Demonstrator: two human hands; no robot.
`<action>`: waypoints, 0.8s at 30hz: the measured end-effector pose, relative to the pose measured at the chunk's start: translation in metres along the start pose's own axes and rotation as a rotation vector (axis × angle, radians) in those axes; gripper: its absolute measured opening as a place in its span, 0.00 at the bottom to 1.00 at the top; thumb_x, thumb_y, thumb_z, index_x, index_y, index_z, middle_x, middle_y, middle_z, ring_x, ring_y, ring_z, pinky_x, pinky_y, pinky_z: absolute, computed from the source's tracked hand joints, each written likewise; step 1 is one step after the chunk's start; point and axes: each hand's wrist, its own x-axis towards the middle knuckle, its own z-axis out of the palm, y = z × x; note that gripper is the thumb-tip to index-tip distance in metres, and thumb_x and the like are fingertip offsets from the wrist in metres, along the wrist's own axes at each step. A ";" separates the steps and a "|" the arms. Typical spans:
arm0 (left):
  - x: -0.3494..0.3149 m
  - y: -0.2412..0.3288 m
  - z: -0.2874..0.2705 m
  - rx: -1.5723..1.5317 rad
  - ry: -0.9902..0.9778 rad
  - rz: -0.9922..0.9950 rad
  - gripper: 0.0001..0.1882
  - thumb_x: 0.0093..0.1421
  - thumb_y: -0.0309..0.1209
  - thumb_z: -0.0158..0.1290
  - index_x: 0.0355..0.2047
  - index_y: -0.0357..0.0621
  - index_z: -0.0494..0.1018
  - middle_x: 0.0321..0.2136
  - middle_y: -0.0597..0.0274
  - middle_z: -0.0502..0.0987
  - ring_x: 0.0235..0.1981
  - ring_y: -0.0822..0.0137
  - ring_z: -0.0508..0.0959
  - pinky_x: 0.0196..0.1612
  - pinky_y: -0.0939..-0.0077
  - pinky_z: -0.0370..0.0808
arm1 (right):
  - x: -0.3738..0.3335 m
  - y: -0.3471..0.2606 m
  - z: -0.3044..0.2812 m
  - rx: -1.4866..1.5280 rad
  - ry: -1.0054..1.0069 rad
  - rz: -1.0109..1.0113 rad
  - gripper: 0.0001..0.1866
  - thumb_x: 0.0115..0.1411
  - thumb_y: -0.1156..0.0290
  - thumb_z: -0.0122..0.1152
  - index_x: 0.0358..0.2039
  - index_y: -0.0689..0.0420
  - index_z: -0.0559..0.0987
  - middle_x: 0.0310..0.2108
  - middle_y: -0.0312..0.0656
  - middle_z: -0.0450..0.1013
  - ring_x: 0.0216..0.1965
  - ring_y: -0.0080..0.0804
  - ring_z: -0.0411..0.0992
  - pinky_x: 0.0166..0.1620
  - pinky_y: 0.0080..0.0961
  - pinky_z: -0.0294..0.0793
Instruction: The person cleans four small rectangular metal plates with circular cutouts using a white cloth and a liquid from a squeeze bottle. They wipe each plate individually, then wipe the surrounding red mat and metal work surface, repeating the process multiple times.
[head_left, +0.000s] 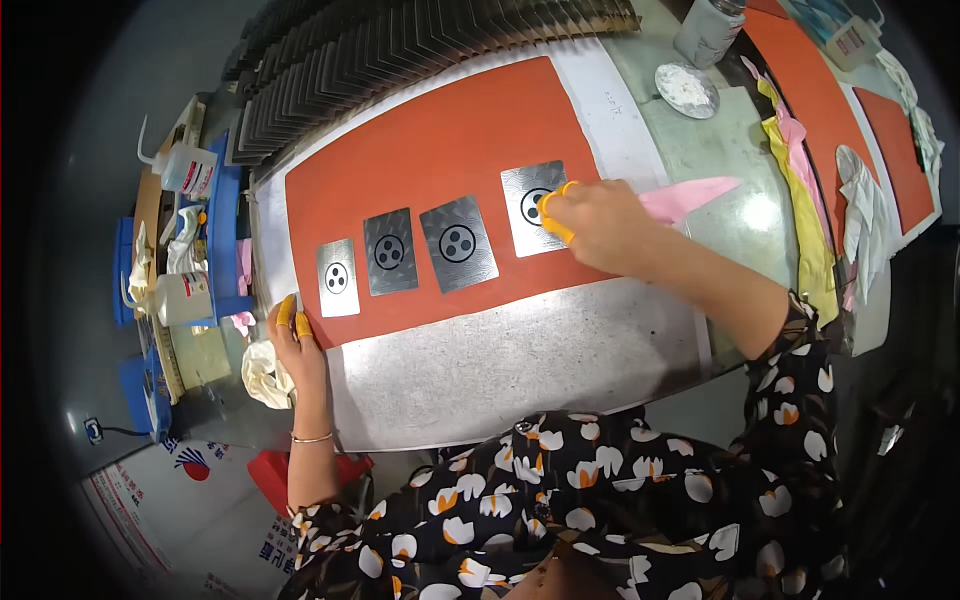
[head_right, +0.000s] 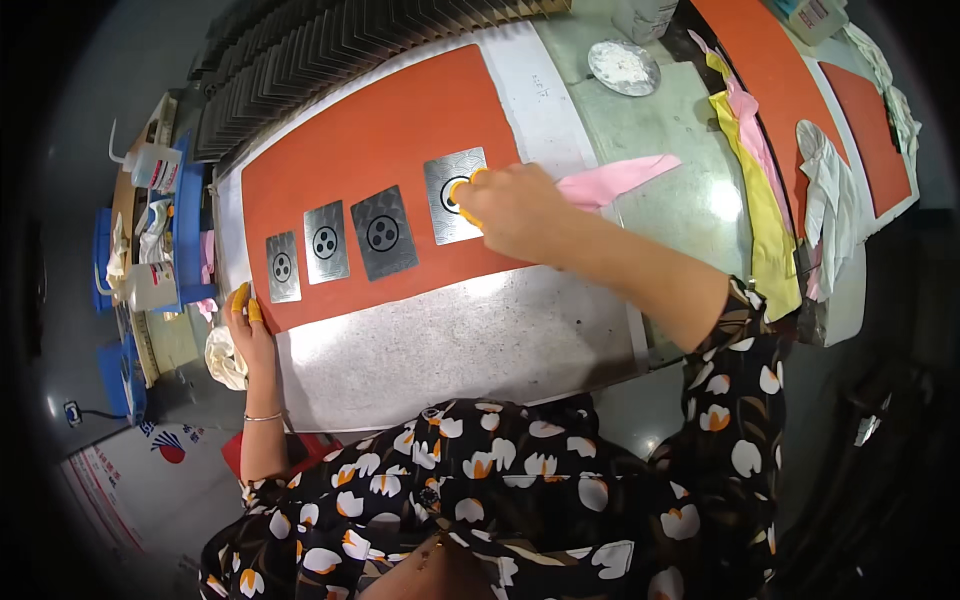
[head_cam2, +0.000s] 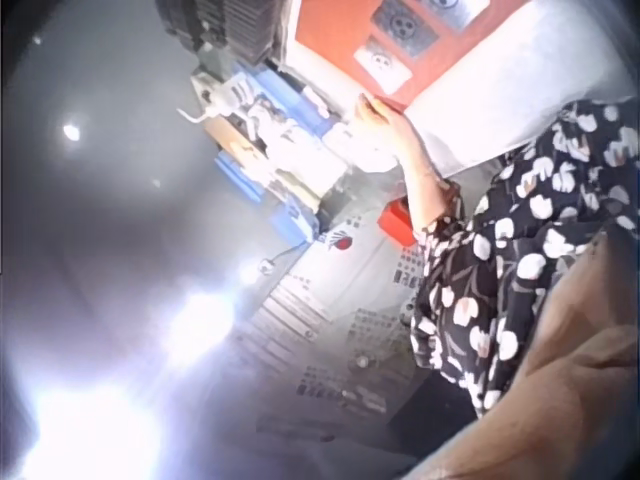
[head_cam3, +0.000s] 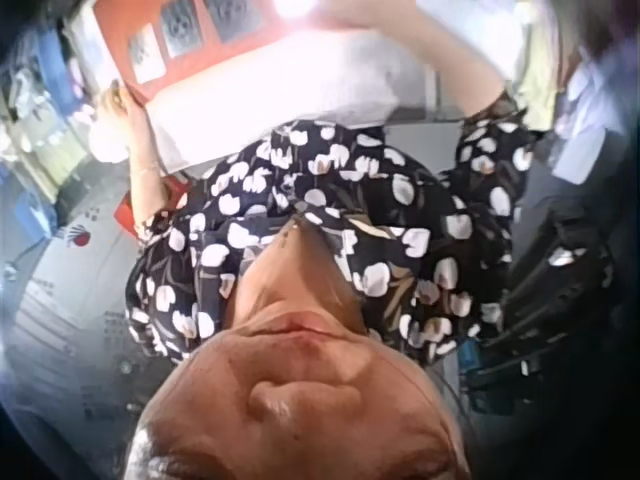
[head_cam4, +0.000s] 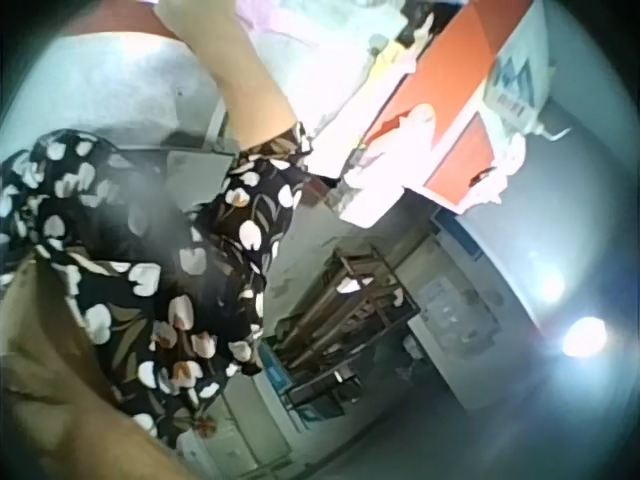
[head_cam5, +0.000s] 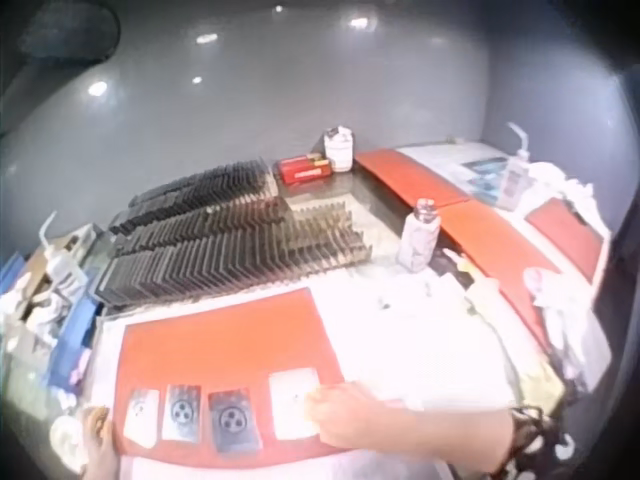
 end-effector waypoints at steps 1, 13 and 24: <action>-0.004 0.003 0.000 0.002 -0.025 -0.045 0.14 0.61 0.22 0.43 0.47 0.33 0.68 0.47 0.54 0.65 0.46 0.62 0.68 0.49 0.73 0.66 | -0.002 -0.006 -0.002 -0.028 -0.022 0.036 0.03 0.49 0.74 0.54 0.27 0.57 0.73 0.24 0.43 0.72 0.26 0.42 0.73 0.30 0.37 0.69; -0.001 0.004 -0.002 0.199 0.022 0.132 0.13 0.62 0.24 0.40 0.45 0.31 0.68 0.44 0.48 0.67 0.45 0.52 0.67 0.50 0.64 0.62 | -0.012 -0.012 -0.011 0.020 -0.148 0.072 0.02 0.49 0.75 0.56 0.25 0.58 0.74 0.22 0.43 0.72 0.25 0.41 0.73 0.26 0.36 0.70; 0.001 0.012 0.001 0.377 0.020 0.217 0.14 0.60 0.23 0.41 0.45 0.34 0.68 0.46 0.49 0.68 0.45 0.52 0.67 0.48 0.62 0.63 | 0.002 -0.031 0.005 0.050 -0.024 -0.043 0.02 0.49 0.74 0.55 0.24 0.58 0.73 0.24 0.43 0.73 0.27 0.42 0.73 0.27 0.37 0.69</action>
